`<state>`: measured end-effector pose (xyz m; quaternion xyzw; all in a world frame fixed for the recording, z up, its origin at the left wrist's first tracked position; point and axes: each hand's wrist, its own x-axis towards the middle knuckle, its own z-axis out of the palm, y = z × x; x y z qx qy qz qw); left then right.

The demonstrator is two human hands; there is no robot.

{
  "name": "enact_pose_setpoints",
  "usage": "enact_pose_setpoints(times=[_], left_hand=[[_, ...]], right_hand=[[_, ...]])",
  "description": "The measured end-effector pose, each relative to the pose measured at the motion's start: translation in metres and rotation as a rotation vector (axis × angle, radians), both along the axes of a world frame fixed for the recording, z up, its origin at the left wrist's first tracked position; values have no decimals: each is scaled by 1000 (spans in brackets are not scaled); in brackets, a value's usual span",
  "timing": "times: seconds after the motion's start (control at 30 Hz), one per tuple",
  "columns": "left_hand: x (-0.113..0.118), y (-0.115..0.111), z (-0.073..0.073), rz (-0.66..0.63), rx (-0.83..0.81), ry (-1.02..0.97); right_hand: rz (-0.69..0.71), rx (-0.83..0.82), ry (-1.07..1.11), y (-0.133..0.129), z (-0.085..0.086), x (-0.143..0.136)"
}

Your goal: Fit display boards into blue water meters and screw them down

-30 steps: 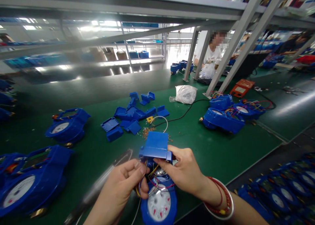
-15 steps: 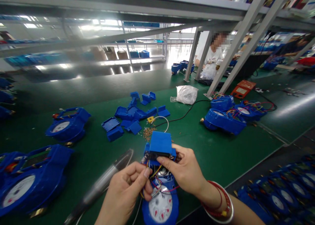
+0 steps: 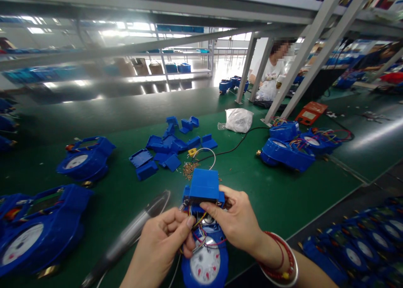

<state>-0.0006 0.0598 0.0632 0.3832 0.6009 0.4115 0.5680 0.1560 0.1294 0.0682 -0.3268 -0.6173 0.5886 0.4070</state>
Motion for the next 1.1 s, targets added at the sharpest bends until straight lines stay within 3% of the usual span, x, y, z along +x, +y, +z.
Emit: enact_pose_setpoints(times=[0.2,0.47,0.7,1.1], left_hand=[[2,-4,1,41,44,93],[19,-10,8,267,85,139],[21,-5,7,258,69,111],[16,-5,18,276,87,167]], right_hand=[[17,-84,56,0,0,1],[-2,-114,124,-1,-1,-3],[-14,-160,122,2,2,0],[19,-91,45,3,2,3]])
